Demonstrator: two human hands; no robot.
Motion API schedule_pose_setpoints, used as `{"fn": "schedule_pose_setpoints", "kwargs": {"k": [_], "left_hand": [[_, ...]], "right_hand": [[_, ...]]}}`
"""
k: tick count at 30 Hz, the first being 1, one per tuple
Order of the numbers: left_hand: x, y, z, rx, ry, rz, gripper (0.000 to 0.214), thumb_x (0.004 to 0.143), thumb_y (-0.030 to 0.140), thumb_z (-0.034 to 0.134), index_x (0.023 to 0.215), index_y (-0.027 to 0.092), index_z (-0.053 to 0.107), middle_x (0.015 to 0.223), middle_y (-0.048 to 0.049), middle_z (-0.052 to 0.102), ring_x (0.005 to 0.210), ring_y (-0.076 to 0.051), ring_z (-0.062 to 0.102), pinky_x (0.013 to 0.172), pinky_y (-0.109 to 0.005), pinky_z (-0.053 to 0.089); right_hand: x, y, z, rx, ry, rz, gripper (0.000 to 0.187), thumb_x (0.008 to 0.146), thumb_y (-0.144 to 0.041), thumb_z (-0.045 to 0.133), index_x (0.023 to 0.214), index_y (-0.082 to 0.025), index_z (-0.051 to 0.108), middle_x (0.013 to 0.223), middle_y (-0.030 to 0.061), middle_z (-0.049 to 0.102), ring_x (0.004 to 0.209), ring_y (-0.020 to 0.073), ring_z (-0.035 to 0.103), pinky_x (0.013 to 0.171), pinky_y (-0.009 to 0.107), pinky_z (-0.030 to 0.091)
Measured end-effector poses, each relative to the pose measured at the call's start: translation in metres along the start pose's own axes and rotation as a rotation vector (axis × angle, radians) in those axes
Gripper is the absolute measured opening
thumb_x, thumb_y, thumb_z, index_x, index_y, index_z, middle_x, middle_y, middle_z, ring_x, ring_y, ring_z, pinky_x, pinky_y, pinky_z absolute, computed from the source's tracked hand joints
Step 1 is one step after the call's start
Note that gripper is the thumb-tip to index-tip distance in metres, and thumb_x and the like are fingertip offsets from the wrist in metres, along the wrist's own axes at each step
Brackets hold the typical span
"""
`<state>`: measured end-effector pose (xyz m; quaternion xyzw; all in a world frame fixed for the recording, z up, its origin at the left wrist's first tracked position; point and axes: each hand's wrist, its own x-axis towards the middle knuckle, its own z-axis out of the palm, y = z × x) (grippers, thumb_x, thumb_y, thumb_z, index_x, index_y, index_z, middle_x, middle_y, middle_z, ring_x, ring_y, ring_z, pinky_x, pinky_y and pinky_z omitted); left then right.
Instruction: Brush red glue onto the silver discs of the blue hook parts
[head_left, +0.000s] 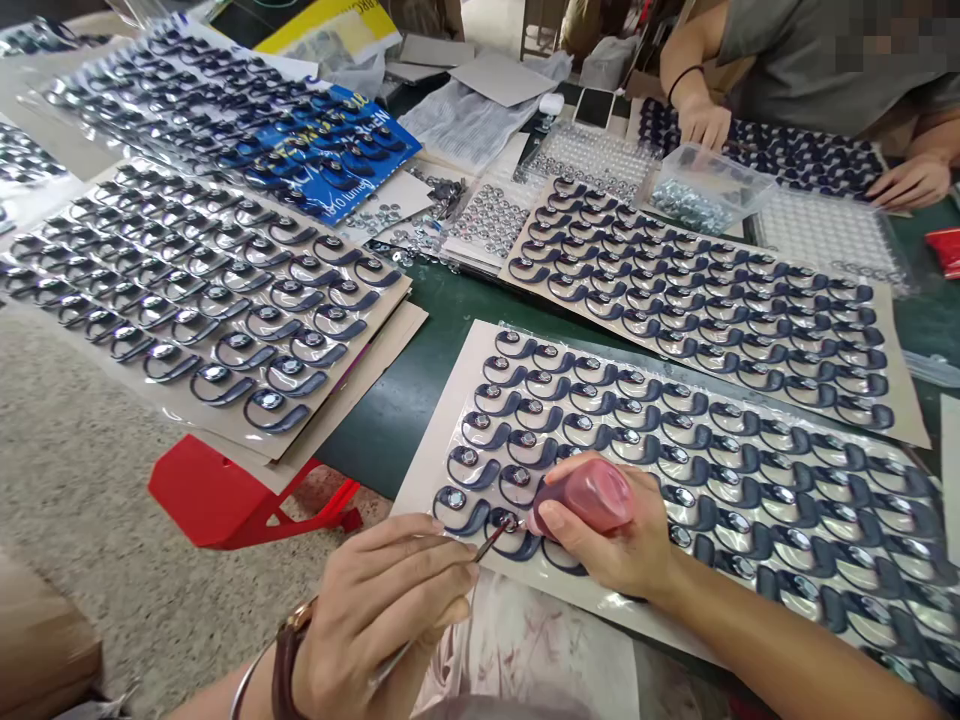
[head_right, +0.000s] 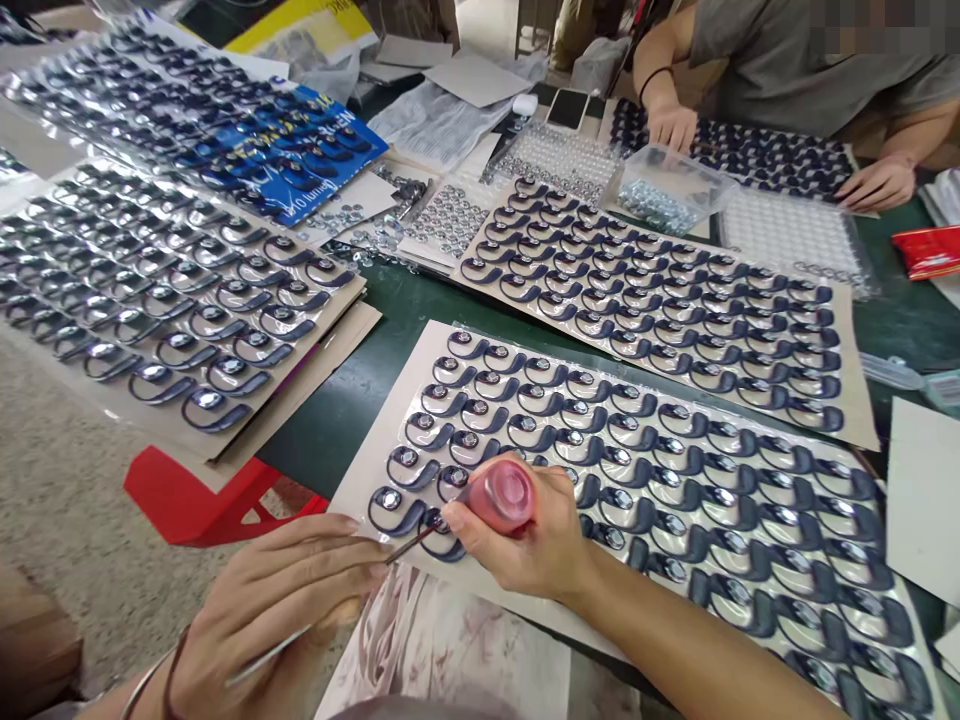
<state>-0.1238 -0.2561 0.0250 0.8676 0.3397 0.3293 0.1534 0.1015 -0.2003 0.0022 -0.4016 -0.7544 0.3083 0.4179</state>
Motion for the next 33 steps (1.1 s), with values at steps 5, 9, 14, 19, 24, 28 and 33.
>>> {"fn": "schedule_pose_setpoints", "kwargs": {"k": [5, 9, 14, 19, 24, 28, 33], "left_hand": [[0.002, -0.005, 0.003, -0.086, 0.093, -0.125, 0.017, 0.077, 0.005, 0.051, 0.089, 0.01, 0.062, 0.082, -0.0052, 0.069, 0.077, -0.013, 0.065, 0.083, -0.029, 0.051], [-0.002, -0.011, 0.005, -0.156, 0.107, -0.243, 0.017, 0.08, 0.005, 0.05, 0.09, 0.014, 0.061, 0.082, -0.003, 0.069, 0.077, -0.013, 0.065, 0.082, -0.031, 0.052], [-0.003, -0.013, 0.005, -0.188, 0.111, -0.278, 0.016, 0.081, 0.006, 0.05, 0.09, 0.015, 0.06, 0.082, -0.0019, 0.068, 0.077, -0.012, 0.064, 0.083, -0.031, 0.051], [-0.002, -0.01, 0.006, -0.171, 0.11, -0.251, 0.018, 0.08, 0.003, 0.049, 0.09, 0.013, 0.061, 0.083, -0.0024, 0.068, 0.079, -0.012, 0.064, 0.083, -0.03, 0.05], [0.003, -0.002, 0.002, -0.067, 0.115, -0.192, 0.017, 0.079, 0.005, 0.051, 0.089, 0.013, 0.061, 0.082, -0.0017, 0.069, 0.078, -0.011, 0.065, 0.084, -0.028, 0.05], [0.012, 0.008, 0.003, -0.013, 0.029, -0.02, 0.016, 0.084, 0.011, 0.047, 0.088, 0.01, 0.063, 0.084, -0.005, 0.07, 0.081, -0.012, 0.066, 0.087, -0.028, 0.05], [0.02, 0.011, 0.022, 0.038, -0.053, 0.268, 0.036, 0.092, 0.019, 0.032, 0.092, 0.006, 0.065, 0.096, -0.0105, 0.068, 0.094, -0.016, 0.064, 0.092, -0.029, 0.05]], "right_hand": [[-0.003, 0.002, 0.002, 0.001, -0.016, -0.044, 0.01, 0.074, -0.025, 0.064, 0.071, -0.018, 0.058, 0.069, 0.0019, 0.066, 0.054, 0.0118, 0.062, 0.049, 0.021, 0.05], [-0.006, 0.005, 0.004, 0.021, 0.003, -0.128, 0.016, 0.072, -0.025, 0.067, 0.082, -0.016, 0.058, 0.072, 0.0038, 0.067, 0.057, 0.0134, 0.064, 0.052, 0.022, 0.054], [-0.003, -0.003, 0.002, 0.032, -0.026, -0.182, 0.032, 0.066, -0.031, 0.072, 0.091, -0.016, 0.058, 0.07, 0.0022, 0.068, 0.054, 0.0139, 0.064, 0.05, 0.023, 0.053], [0.012, -0.013, -0.025, 0.331, -0.226, 0.297, 0.023, 0.08, -0.036, 0.06, 0.094, -0.019, 0.057, 0.072, 0.0019, 0.069, 0.063, 0.0146, 0.066, 0.058, 0.025, 0.055], [0.014, -0.007, -0.06, 0.335, -0.307, 0.37, 0.031, 0.077, -0.049, 0.06, 0.086, -0.02, 0.062, 0.086, 0.005, 0.069, 0.076, 0.0189, 0.067, 0.071, 0.031, 0.055], [-0.009, 0.003, -0.061, 0.257, -0.122, 0.36, 0.025, 0.074, -0.037, 0.067, 0.091, -0.021, 0.06, 0.075, 0.0019, 0.07, 0.066, 0.0178, 0.068, 0.06, 0.026, 0.056], [-0.031, 0.015, -0.045, 0.152, 0.047, 0.207, 0.015, 0.076, -0.023, 0.063, 0.09, -0.019, 0.058, 0.068, 0.0005, 0.068, 0.052, 0.0145, 0.065, 0.049, 0.023, 0.053]]}}
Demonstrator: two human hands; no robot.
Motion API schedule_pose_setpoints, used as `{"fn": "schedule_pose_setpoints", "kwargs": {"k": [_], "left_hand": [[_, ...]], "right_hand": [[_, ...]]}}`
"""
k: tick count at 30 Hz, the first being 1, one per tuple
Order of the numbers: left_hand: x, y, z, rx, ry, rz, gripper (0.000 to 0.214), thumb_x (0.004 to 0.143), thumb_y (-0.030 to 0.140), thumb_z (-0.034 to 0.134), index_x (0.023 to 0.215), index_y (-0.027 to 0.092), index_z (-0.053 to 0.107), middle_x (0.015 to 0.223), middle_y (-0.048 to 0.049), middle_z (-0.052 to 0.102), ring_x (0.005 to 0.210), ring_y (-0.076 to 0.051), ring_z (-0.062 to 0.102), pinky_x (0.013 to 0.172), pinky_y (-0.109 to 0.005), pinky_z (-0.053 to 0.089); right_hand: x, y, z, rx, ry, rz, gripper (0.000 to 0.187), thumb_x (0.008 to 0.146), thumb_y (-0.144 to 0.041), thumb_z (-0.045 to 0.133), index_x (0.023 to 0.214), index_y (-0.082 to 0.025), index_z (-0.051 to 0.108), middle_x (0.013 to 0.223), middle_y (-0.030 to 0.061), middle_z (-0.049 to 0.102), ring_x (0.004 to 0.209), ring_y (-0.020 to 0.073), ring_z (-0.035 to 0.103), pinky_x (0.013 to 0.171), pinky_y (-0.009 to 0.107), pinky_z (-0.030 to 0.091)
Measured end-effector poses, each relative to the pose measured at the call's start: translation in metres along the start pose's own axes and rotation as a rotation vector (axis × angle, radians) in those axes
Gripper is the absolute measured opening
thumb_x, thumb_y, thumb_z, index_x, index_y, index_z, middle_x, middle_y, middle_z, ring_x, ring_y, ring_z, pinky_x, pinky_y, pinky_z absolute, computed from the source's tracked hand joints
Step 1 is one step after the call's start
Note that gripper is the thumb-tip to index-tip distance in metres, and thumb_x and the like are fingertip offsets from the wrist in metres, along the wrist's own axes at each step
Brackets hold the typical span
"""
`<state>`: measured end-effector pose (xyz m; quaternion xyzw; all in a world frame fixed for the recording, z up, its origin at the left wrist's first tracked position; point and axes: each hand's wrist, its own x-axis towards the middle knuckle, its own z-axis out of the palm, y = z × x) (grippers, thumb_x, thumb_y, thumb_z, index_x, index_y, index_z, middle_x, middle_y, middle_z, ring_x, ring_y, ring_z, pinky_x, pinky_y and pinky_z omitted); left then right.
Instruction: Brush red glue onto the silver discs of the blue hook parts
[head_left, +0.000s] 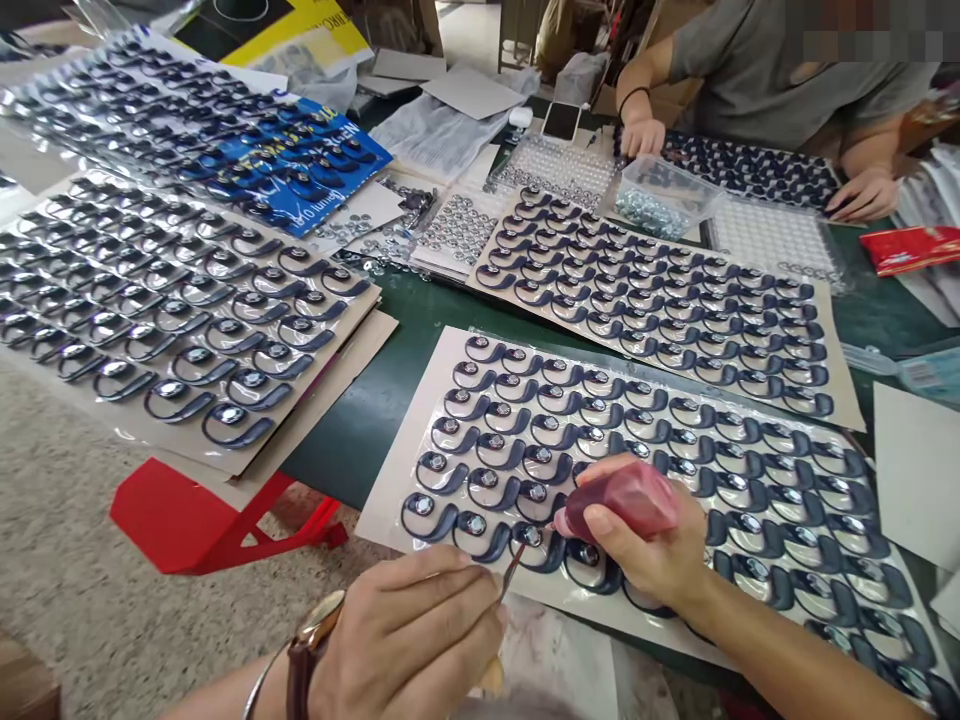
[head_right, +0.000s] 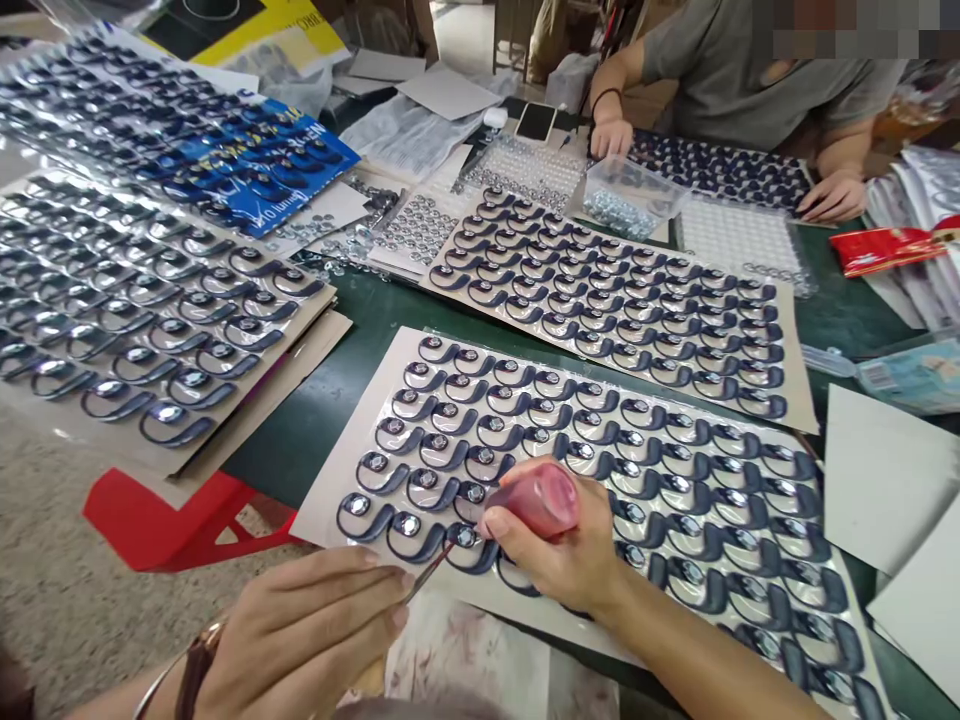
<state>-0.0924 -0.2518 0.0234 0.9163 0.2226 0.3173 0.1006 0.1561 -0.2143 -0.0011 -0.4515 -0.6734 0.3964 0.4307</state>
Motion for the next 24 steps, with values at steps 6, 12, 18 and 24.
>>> {"fn": "schedule_pose_setpoints", "kwargs": {"k": [6, 12, 18, 24], "left_hand": [[0.003, -0.001, 0.015, -0.008, -0.005, 0.016, 0.036, 0.09, 0.015, 0.031, 0.092, 0.006, 0.066, 0.099, -0.0108, 0.068, 0.093, -0.018, 0.064, 0.088, -0.03, 0.052], [0.008, 0.002, 0.012, 0.018, -0.023, -0.001, 0.035, 0.091, 0.017, 0.033, 0.091, 0.007, 0.066, 0.095, -0.01, 0.069, 0.088, -0.017, 0.066, 0.085, -0.03, 0.053], [0.011, 0.002, 0.012, -0.005, -0.012, -0.023, 0.038, 0.093, 0.019, 0.03, 0.09, 0.006, 0.065, 0.091, -0.01, 0.07, 0.087, -0.016, 0.066, 0.086, -0.029, 0.053], [0.011, 0.0, 0.008, -0.016, -0.064, -0.017, 0.031, 0.091, 0.016, 0.035, 0.09, 0.006, 0.065, 0.093, -0.01, 0.069, 0.089, -0.016, 0.066, 0.088, -0.028, 0.051]], "right_hand": [[0.005, 0.002, 0.004, -0.14, 0.024, -0.122, 0.019, 0.072, -0.029, 0.066, 0.087, -0.018, 0.059, 0.068, 0.0019, 0.067, 0.051, 0.0142, 0.063, 0.047, 0.024, 0.052], [0.006, -0.001, 0.005, -0.169, -0.02, -0.156, 0.016, 0.073, -0.03, 0.065, 0.084, -0.019, 0.059, 0.067, 0.0012, 0.068, 0.053, 0.014, 0.063, 0.05, 0.024, 0.052], [0.006, 0.001, 0.005, -0.219, 0.009, -0.235, 0.017, 0.071, -0.029, 0.067, 0.081, -0.018, 0.059, 0.072, 0.0016, 0.068, 0.055, 0.013, 0.065, 0.05, 0.022, 0.052], [0.003, 0.003, 0.005, -0.233, 0.047, -0.235, 0.017, 0.072, -0.026, 0.065, 0.085, -0.02, 0.056, 0.072, 0.0014, 0.066, 0.057, 0.0142, 0.064, 0.048, 0.024, 0.051]]}}
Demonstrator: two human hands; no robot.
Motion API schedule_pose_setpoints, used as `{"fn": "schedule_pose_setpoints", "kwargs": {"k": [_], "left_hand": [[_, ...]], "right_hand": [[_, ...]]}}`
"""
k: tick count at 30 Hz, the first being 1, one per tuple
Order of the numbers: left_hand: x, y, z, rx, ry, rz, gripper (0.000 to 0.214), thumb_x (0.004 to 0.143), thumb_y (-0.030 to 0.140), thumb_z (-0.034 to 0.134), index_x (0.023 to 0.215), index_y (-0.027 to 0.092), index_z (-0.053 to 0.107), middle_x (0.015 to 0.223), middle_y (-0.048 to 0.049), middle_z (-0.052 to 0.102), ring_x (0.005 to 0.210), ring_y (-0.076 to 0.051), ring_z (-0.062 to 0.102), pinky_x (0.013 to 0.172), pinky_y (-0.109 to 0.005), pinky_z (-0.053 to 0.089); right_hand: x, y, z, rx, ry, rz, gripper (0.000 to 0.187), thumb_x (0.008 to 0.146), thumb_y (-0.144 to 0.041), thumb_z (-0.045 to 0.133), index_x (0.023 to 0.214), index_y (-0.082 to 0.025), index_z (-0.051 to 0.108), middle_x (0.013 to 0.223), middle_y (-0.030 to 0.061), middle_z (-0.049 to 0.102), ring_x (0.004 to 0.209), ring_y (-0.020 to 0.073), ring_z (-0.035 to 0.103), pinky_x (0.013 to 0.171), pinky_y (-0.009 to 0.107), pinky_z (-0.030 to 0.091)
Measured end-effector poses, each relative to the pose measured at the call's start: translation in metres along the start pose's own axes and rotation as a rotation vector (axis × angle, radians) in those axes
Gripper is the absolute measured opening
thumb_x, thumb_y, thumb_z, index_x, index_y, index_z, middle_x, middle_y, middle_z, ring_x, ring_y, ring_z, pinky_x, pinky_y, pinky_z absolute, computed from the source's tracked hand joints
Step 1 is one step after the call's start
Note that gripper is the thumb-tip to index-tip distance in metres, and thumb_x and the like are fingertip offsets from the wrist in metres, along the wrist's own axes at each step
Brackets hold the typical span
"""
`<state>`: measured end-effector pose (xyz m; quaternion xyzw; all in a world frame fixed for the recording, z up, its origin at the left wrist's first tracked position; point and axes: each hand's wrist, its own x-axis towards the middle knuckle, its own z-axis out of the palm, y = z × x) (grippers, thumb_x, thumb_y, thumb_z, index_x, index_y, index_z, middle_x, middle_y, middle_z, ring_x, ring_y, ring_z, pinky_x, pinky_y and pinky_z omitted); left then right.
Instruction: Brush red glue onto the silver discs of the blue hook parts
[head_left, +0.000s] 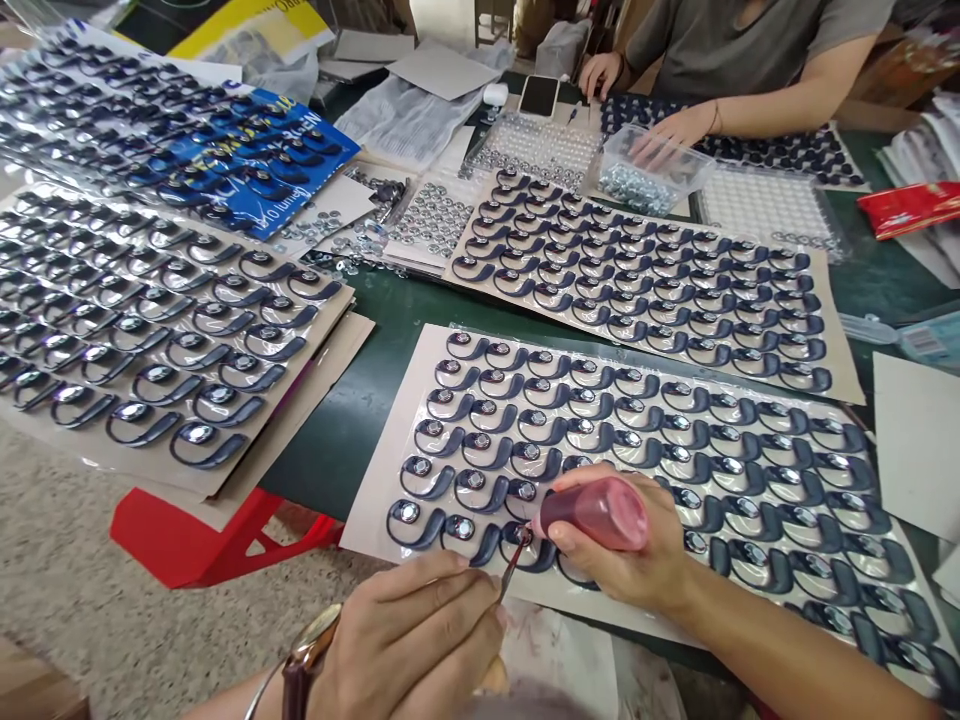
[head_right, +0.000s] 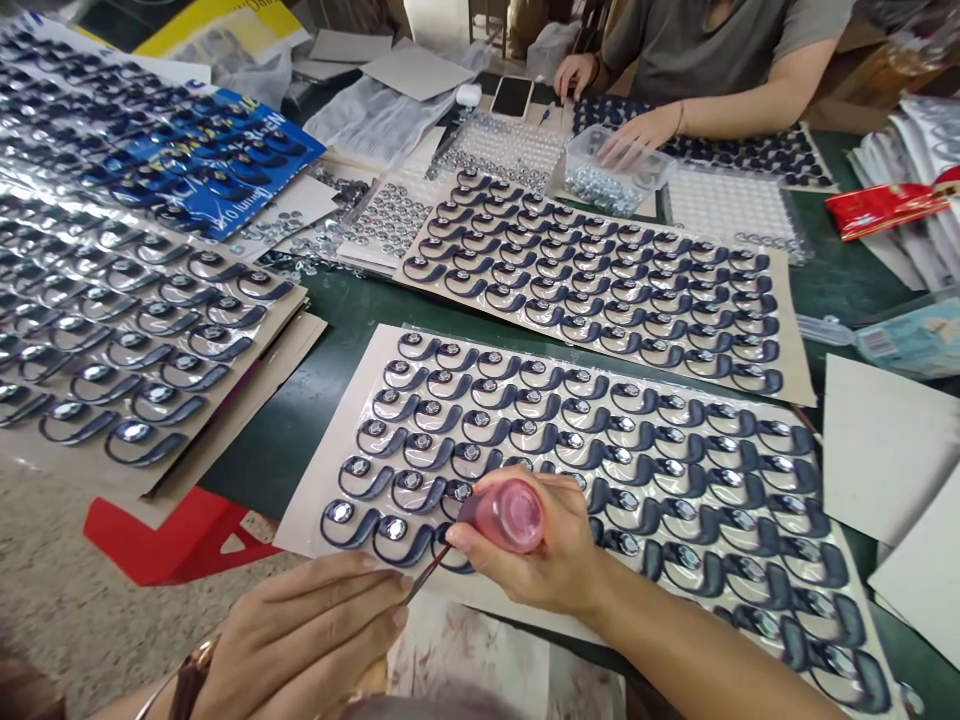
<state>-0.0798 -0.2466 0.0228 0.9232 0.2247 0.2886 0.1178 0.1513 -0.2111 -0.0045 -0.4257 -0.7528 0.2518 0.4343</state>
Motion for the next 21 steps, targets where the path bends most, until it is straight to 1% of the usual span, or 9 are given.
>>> {"fn": "schedule_pose_setpoints", "kwargs": {"k": [3, 7, 10, 13, 15, 21], "left_hand": [[0.002, 0.0, -0.003, 0.007, -0.021, 0.004, 0.032, 0.09, 0.015, 0.035, 0.091, 0.006, 0.065, 0.093, -0.0101, 0.069, 0.09, -0.016, 0.066, 0.089, -0.029, 0.051], [0.004, 0.001, -0.004, 0.022, -0.041, -0.025, 0.03, 0.09, 0.016, 0.037, 0.09, 0.007, 0.066, 0.092, -0.0085, 0.07, 0.091, -0.015, 0.065, 0.087, -0.027, 0.052], [0.002, 0.001, -0.002, 0.004, -0.014, -0.031, 0.029, 0.089, 0.015, 0.038, 0.089, 0.007, 0.066, 0.093, -0.0086, 0.07, 0.091, -0.015, 0.065, 0.088, -0.027, 0.052], [-0.002, 0.0, 0.001, -0.01, -0.002, -0.027, 0.029, 0.089, 0.015, 0.039, 0.091, 0.006, 0.066, 0.094, -0.0093, 0.069, 0.094, -0.016, 0.064, 0.089, -0.028, 0.052], [-0.004, 0.0, 0.003, -0.009, 0.011, -0.037, 0.028, 0.089, 0.015, 0.039, 0.091, 0.006, 0.066, 0.095, -0.0094, 0.069, 0.095, -0.016, 0.064, 0.09, -0.028, 0.051], [-0.007, 0.001, 0.005, -0.005, 0.042, -0.048, 0.029, 0.089, 0.016, 0.039, 0.09, 0.007, 0.066, 0.095, -0.0089, 0.069, 0.097, -0.015, 0.063, 0.096, -0.028, 0.047]], "right_hand": [[-0.001, 0.001, 0.0, -0.01, 0.01, -0.01, 0.017, 0.072, -0.026, 0.065, 0.083, -0.021, 0.054, 0.072, 0.001, 0.066, 0.056, 0.0142, 0.063, 0.048, 0.025, 0.051], [0.0, 0.002, -0.002, -0.004, 0.02, -0.014, 0.016, 0.072, -0.025, 0.066, 0.08, -0.021, 0.053, 0.071, 0.0018, 0.065, 0.055, 0.0136, 0.062, 0.048, 0.025, 0.051], [0.0, 0.002, -0.003, 0.0, 0.018, 0.007, 0.016, 0.072, -0.025, 0.066, 0.082, -0.022, 0.053, 0.07, 0.0013, 0.065, 0.055, 0.014, 0.062, 0.047, 0.026, 0.051], [0.001, 0.001, -0.004, 0.006, 0.053, 0.011, 0.017, 0.072, -0.025, 0.065, 0.084, -0.021, 0.054, 0.067, 0.0005, 0.064, 0.055, 0.0145, 0.062, 0.047, 0.025, 0.051], [0.001, 0.0, -0.004, 0.009, 0.064, 0.005, 0.015, 0.071, -0.025, 0.066, 0.082, -0.02, 0.056, 0.066, 0.0007, 0.064, 0.054, 0.0143, 0.061, 0.046, 0.025, 0.051], [0.004, 0.0, -0.005, 0.017, -0.012, 0.015, 0.005, 0.074, -0.024, 0.063, 0.075, -0.02, 0.06, 0.063, 0.0006, 0.064, 0.052, 0.0128, 0.06, 0.049, 0.025, 0.051]]}}
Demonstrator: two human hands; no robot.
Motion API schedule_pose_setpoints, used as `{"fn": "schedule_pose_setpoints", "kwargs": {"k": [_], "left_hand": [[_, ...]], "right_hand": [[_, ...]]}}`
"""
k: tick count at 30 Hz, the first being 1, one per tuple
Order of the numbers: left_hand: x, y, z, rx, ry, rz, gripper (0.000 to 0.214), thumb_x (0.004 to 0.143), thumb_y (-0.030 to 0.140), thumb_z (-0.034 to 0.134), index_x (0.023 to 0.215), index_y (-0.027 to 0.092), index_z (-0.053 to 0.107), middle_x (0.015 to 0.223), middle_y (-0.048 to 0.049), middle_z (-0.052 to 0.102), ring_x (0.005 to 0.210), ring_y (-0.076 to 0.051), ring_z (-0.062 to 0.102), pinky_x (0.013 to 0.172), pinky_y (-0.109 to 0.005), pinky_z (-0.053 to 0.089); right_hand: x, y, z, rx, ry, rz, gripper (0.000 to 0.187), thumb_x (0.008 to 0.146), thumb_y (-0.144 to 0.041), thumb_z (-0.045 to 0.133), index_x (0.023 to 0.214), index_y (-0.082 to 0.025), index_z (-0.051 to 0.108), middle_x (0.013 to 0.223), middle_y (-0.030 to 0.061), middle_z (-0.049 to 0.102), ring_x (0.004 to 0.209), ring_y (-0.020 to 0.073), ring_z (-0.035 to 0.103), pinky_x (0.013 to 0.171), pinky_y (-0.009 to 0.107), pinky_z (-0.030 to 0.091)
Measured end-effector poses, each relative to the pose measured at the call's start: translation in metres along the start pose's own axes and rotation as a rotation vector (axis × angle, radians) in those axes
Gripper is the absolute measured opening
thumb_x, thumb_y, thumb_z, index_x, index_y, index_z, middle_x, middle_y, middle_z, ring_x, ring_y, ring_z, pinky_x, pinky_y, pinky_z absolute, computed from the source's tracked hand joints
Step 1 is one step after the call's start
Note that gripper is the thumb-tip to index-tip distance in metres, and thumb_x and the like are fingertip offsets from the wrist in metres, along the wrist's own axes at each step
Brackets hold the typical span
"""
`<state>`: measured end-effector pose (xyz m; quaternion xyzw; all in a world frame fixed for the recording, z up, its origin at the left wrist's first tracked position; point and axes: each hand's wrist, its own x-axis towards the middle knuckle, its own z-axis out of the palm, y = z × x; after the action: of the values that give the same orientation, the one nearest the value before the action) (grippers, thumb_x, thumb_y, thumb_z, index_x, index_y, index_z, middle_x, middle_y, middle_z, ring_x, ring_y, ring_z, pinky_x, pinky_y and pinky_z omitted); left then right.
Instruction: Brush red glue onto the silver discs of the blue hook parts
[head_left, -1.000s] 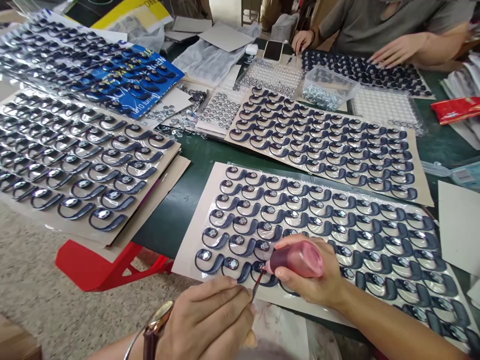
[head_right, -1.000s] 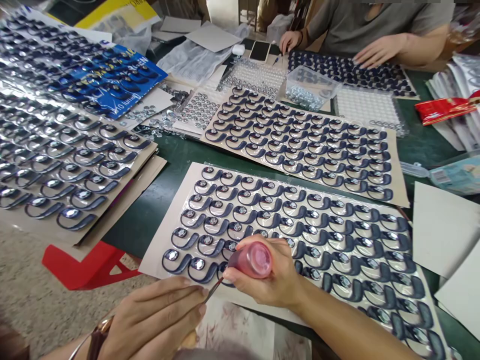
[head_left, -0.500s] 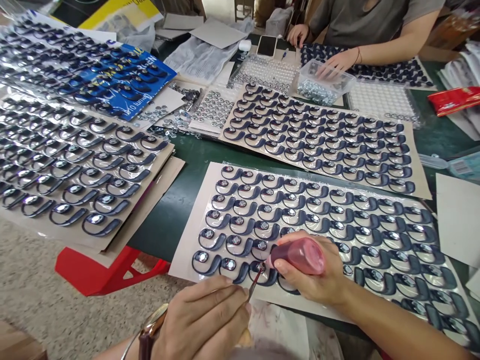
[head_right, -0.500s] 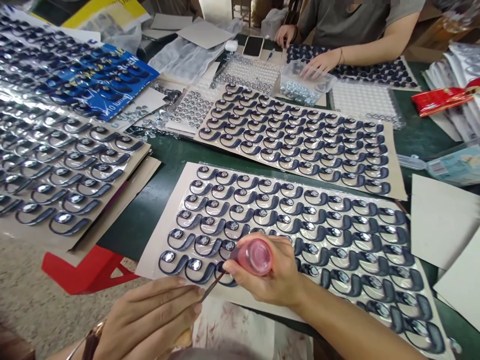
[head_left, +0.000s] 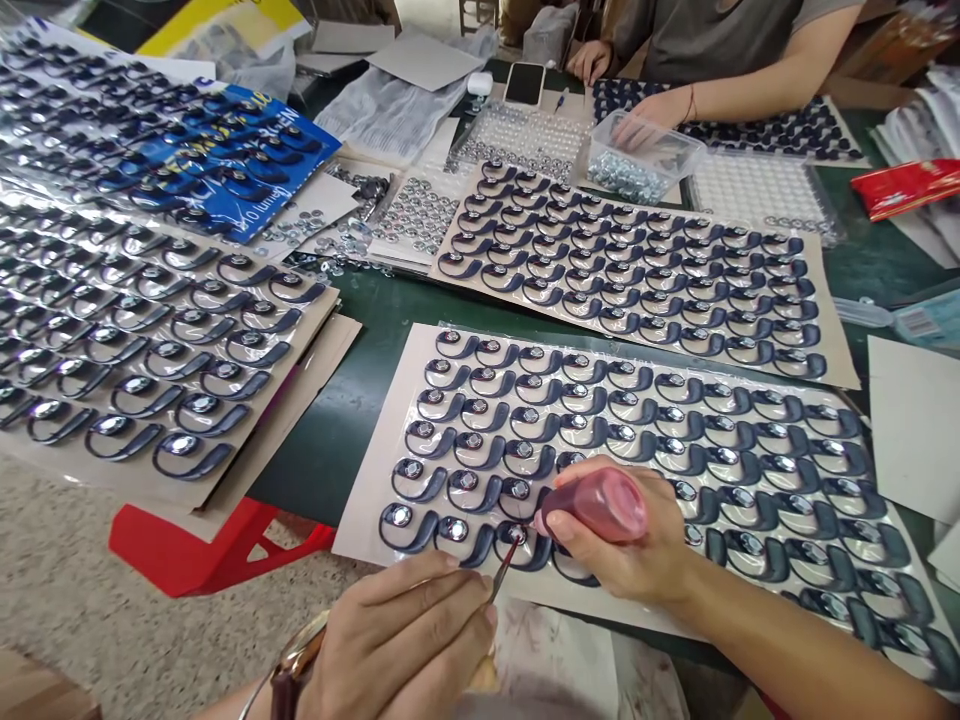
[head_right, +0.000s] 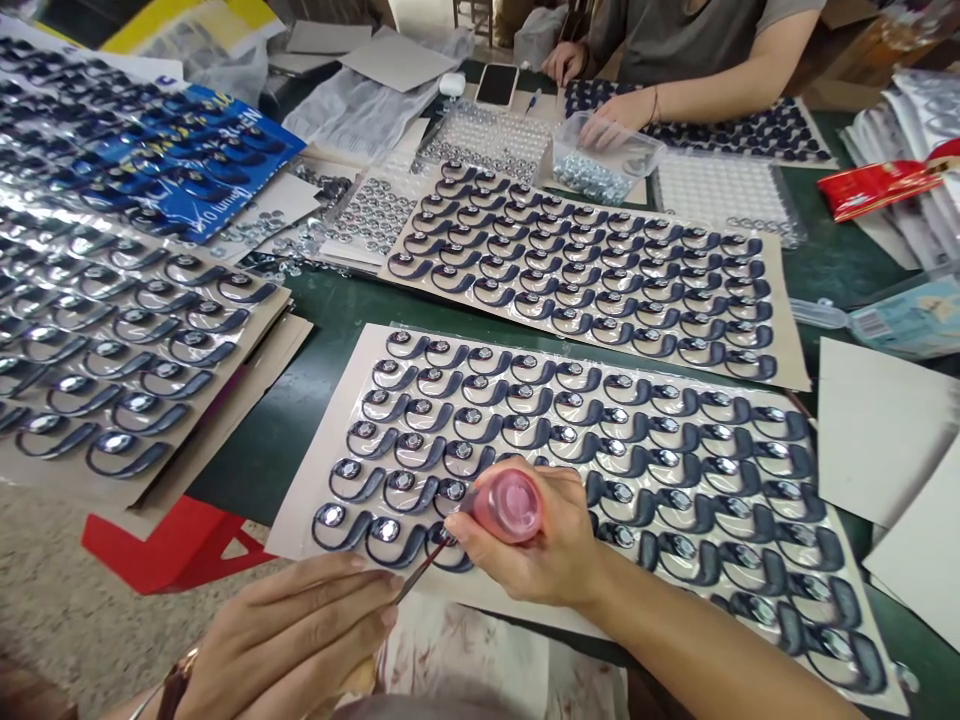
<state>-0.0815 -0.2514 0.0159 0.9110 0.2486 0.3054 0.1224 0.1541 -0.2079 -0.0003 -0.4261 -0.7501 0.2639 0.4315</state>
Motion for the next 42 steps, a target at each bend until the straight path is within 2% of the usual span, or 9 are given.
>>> {"fn": "schedule_pose_setpoints", "kwargs": {"k": [5, 10, 14, 19, 24, 31, 33, 38, 42], "left_hand": [[0.0, -0.003, -0.002, -0.022, -0.045, 0.021, 0.032, 0.09, 0.017, 0.036, 0.094, 0.006, 0.065, 0.099, -0.0109, 0.068, 0.098, -0.017, 0.063, 0.094, -0.031, 0.049], [0.013, -0.006, -0.012, -0.019, -0.087, 0.025, 0.033, 0.091, 0.016, 0.034, 0.089, 0.008, 0.066, 0.092, -0.0079, 0.07, 0.089, -0.015, 0.066, 0.09, -0.029, 0.051], [0.02, -0.004, -0.016, -0.023, -0.045, -0.055, 0.021, 0.086, 0.013, 0.045, 0.084, 0.01, 0.066, 0.087, -0.0051, 0.071, 0.085, -0.012, 0.066, 0.09, -0.026, 0.05], [0.019, -0.007, -0.011, -0.121, -0.009, -0.118, 0.021, 0.078, 0.005, 0.045, 0.086, 0.007, 0.064, 0.088, -0.0069, 0.07, 0.086, -0.013, 0.065, 0.089, -0.029, 0.05], [0.016, -0.014, -0.006, -0.224, 0.055, -0.3, 0.017, 0.079, 0.006, 0.049, 0.089, 0.012, 0.061, 0.083, -0.0031, 0.069, 0.077, -0.012, 0.066, 0.083, -0.029, 0.052], [0.012, -0.021, -0.003, -0.319, 0.083, -0.401, 0.017, 0.08, 0.004, 0.049, 0.089, 0.013, 0.06, 0.082, -0.0018, 0.068, 0.076, -0.011, 0.064, 0.083, -0.03, 0.05], [0.012, -0.021, -0.003, -0.325, 0.087, -0.396, 0.018, 0.08, 0.004, 0.049, 0.089, 0.013, 0.061, 0.082, -0.0019, 0.068, 0.076, -0.011, 0.064, 0.083, -0.03, 0.051], [0.012, -0.017, -0.004, -0.273, 0.071, -0.325, 0.019, 0.078, 0.005, 0.05, 0.092, 0.013, 0.06, 0.084, -0.0033, 0.069, 0.075, -0.012, 0.065, 0.082, -0.031, 0.052], [0.015, -0.015, -0.006, -0.244, 0.046, -0.27, 0.021, 0.076, 0.003, 0.05, 0.092, 0.012, 0.06, 0.085, -0.0042, 0.069, 0.078, -0.013, 0.066, 0.085, -0.032, 0.052]], "right_hand": [[0.001, -0.001, -0.001, 0.006, -0.027, 0.03, 0.007, 0.075, -0.023, 0.062, 0.07, -0.019, 0.06, 0.064, 0.0012, 0.064, 0.052, 0.0117, 0.059, 0.049, 0.023, 0.051], [0.0, -0.001, -0.001, 0.022, -0.015, 0.032, 0.007, 0.077, -0.024, 0.059, 0.074, -0.018, 0.059, 0.06, -0.0004, 0.062, 0.048, 0.0106, 0.057, 0.046, 0.022, 0.049], [-0.001, 0.0, 0.0, 0.03, -0.003, 0.012, 0.009, 0.076, -0.022, 0.061, 0.069, -0.018, 0.059, 0.063, 0.001, 0.063, 0.05, 0.011, 0.058, 0.047, 0.022, 0.049], [-0.001, 0.0, 0.001, 0.039, 0.001, 0.008, 0.008, 0.074, -0.023, 0.063, 0.072, -0.017, 0.057, 0.066, 0.0018, 0.064, 0.049, 0.0105, 0.058, 0.045, 0.022, 0.048], [-0.003, 0.0, 0.002, 0.013, 0.007, -0.044, 0.013, 0.071, -0.025, 0.067, 0.076, -0.017, 0.057, 0.067, 0.0023, 0.066, 0.051, 0.0109, 0.062, 0.048, 0.021, 0.051], [-0.004, -0.005, 0.002, -0.01, -0.027, -0.155, 0.039, 0.065, -0.036, 0.072, 0.094, -0.016, 0.057, 0.069, 0.0032, 0.069, 0.052, 0.0139, 0.064, 0.047, 0.023, 0.053], [-0.004, -0.009, -0.004, 0.035, -0.039, -0.092, 0.04, 0.063, -0.036, 0.074, 0.094, -0.017, 0.058, 0.069, 0.0033, 0.069, 0.055, 0.0154, 0.065, 0.049, 0.024, 0.054], [0.004, -0.018, -0.045, 0.36, -0.159, 0.368, 0.029, 0.077, -0.031, 0.066, 0.102, -0.021, 0.057, 0.076, 0.0016, 0.07, 0.057, 0.0153, 0.067, 0.052, 0.024, 0.057], [0.013, -0.009, -0.072, 0.349, -0.151, 0.501, 0.023, 0.08, -0.034, 0.061, 0.099, -0.021, 0.06, 0.09, 0.0046, 0.069, 0.07, 0.0189, 0.069, 0.063, 0.027, 0.059]]}}
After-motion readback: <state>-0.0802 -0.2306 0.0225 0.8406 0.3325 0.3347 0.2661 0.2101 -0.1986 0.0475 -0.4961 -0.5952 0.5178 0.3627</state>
